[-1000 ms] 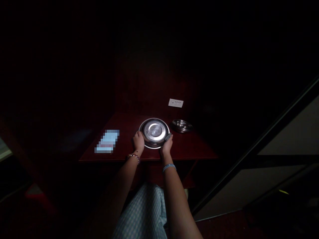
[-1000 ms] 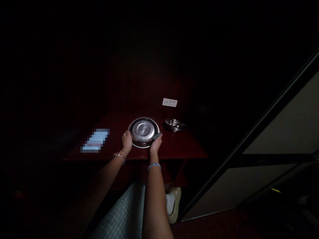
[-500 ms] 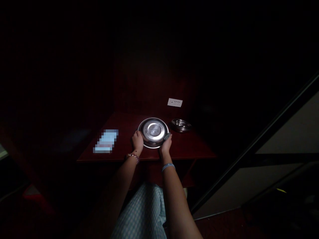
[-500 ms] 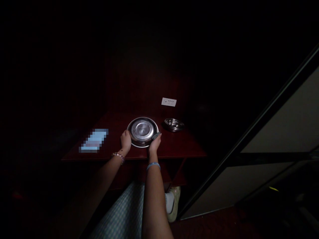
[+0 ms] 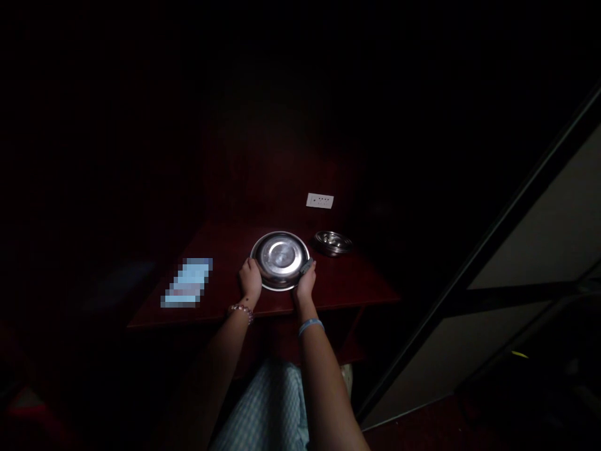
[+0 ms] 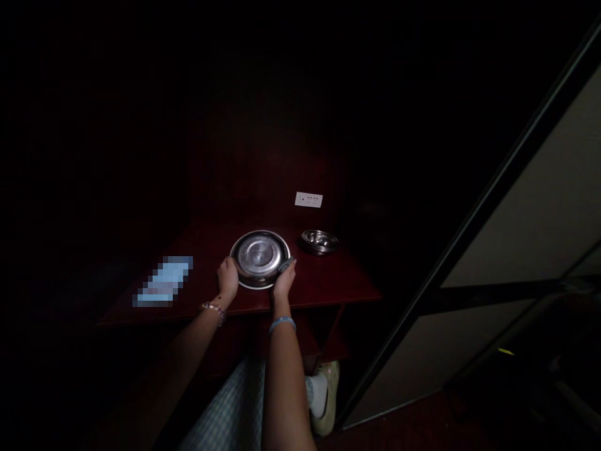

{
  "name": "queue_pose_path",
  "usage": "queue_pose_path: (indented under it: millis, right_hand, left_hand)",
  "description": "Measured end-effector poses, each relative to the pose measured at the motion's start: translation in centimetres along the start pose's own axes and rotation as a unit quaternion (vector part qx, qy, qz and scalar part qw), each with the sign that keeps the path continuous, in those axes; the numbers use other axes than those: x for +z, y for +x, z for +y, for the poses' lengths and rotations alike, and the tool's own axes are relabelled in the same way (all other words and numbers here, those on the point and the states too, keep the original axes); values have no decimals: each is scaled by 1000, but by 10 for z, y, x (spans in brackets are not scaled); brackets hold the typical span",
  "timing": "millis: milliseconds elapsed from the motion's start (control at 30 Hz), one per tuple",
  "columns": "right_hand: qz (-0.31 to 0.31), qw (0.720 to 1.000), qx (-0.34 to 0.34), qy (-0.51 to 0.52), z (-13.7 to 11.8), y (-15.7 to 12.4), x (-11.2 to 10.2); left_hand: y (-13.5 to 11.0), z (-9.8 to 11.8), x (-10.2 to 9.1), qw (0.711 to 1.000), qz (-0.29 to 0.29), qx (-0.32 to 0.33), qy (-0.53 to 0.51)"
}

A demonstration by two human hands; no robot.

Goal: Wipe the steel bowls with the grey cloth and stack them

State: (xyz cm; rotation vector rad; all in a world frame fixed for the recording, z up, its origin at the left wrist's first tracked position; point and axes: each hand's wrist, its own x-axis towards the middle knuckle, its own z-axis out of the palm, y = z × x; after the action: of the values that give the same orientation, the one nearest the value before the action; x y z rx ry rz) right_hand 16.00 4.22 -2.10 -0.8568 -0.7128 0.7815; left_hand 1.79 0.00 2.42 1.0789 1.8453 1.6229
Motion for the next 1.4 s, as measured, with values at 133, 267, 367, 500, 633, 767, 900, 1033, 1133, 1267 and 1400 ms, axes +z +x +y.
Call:
queue_pose_path:
  millis: [133,267,367,500,633,767,900,1033,1133,1267,1400]
  right_hand:
    - [43,998,43,20,-5,-4,5]
    - [49,997,42,32,-14,-9,9]
    - [57,997,49,32,-16,-9,9]
    - [54,996,59,34,-11,-4,9]
    - [41,997,57,35,-4,1,6]
    - [58,996,64,35,-1,4,4]
    - [59,995,64,44,-1,5,4]
    - [46,996,65,44,-3,4,4]
    - [26,998,52,39,-5,1,4]
    - [36,997,50,49,-7,-1,6]
    - [42,997,49,49,-9,-2,8]
  left_hand:
    - [2,-4,1,1000,-2,14,-2]
    - [3,-2,-1,1000,-5,13,12]
    - [1,0,-1,1000,-13,21,10]
    - [0,2,0,1000,-11,13,2]
    - [-1,4,1,1000,-3,-1,-9]
    - [-2,4,2,1000,-6,-5,-14]
    - [-2,4,2,1000,-5,-3,-6]
    - [-2,5,2,1000,-4,0,-6]
    - [-2,5,2,1000,-3,6,-11]
    - [-1,4,1,1000,-4,5,-9]
    - [-1,4,1,1000,-9,7,-11]
